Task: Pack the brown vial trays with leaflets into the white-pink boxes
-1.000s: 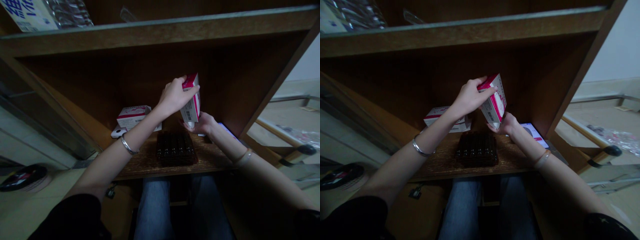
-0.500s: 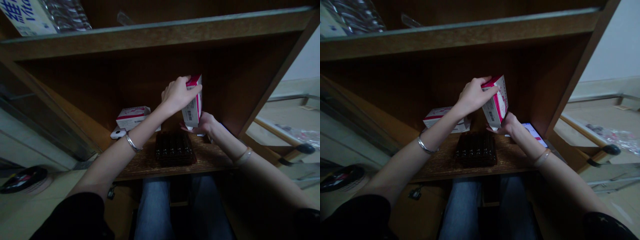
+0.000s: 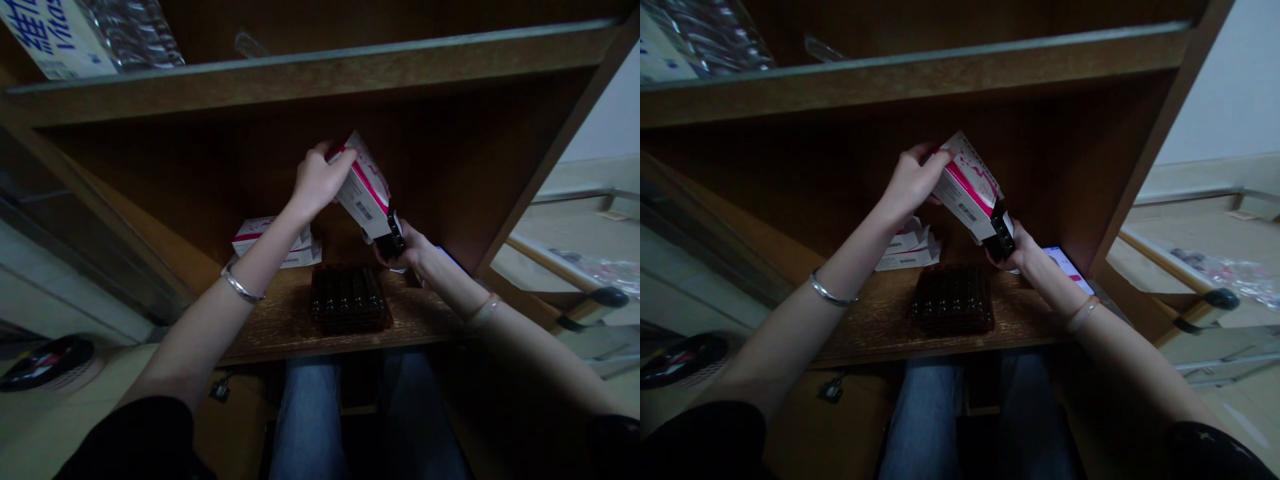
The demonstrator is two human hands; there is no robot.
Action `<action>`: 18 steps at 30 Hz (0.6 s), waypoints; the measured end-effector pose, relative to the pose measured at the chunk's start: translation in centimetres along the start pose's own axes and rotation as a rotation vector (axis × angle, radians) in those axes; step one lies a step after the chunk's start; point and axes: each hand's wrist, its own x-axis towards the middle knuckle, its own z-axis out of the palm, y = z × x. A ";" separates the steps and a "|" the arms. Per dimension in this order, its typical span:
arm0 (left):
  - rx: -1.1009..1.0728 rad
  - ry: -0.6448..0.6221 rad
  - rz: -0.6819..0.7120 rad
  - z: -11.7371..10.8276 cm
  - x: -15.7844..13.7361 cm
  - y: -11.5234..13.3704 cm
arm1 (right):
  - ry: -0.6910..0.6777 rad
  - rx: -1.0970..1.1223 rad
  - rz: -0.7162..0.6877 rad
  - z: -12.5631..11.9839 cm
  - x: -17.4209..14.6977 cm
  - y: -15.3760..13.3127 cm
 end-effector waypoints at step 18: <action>-0.294 0.285 -0.318 -12.8 -2.9 -13.8 | -0.017 0.006 0.010 0.7 -1.8 -0.3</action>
